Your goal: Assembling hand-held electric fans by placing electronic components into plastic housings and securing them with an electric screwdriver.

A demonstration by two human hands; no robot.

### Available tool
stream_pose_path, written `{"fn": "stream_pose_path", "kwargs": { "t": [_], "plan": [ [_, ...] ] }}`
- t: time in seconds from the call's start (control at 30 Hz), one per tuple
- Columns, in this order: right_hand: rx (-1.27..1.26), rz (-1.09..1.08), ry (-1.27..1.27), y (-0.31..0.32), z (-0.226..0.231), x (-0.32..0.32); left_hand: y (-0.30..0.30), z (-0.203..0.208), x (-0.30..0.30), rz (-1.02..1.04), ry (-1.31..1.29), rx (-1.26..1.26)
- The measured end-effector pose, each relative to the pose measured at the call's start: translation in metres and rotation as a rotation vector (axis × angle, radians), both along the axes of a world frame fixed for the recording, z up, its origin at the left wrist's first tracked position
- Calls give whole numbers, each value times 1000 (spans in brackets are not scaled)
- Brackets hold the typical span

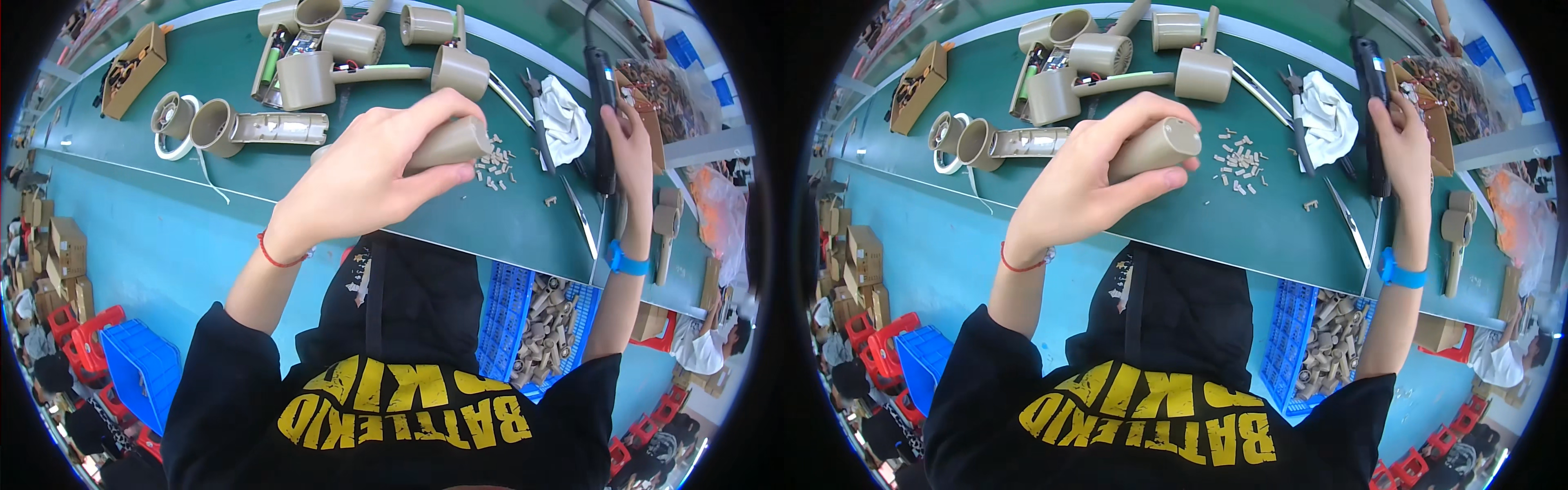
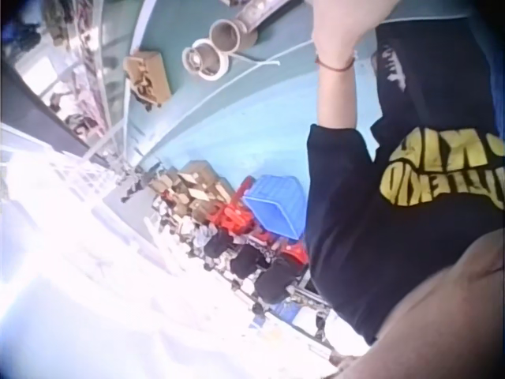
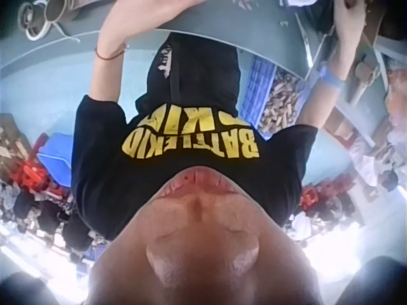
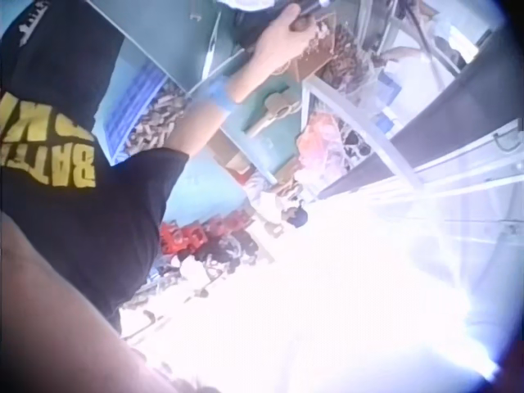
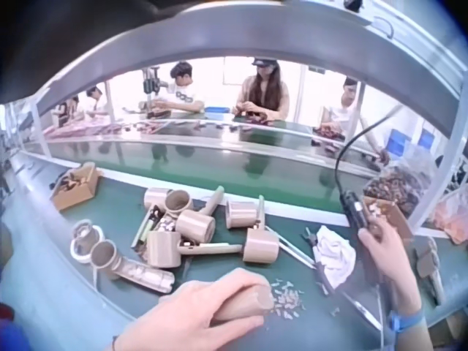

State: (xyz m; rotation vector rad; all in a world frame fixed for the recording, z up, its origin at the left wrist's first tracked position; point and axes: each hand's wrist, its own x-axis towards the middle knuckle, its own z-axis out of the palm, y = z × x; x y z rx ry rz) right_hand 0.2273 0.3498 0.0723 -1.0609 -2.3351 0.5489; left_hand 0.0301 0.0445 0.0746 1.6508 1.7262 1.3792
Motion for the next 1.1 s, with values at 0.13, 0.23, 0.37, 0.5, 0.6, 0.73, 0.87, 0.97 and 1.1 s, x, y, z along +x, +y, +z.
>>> {"fn": "stream_pose_path", "kwargs": {
  "t": [0.13,0.23,0.37,0.5,0.6,0.73,0.87,0.97,1.1],
  "plan": [
    [92,175,174,-81,17,-17,-6,-2,-1,37,150,-84],
    [-397,553,330,-173,27,-36,-3,-1,5,80,164,-156],
    [-737,659,738,-194,-17,-63,1,-6,17,100,79,2],
    [-698,712,1169,-195,-28,-60,-15,20,29,26,25,-57],
    [-1165,772,1600,-180,-8,-47,-25,12,38,36,205,-4],
    [-1492,894,1761,-180,-3,-39,-18,-29,88,180,-114,197],
    [-1603,1133,1395,-170,-5,-28,-12,-44,98,262,42,361],
    [-1606,1195,1402,-168,-7,-25,-8,-35,101,291,24,427],
    [-1793,1056,1584,-181,-16,-26,-8,-30,108,388,104,470]
  ]
}}
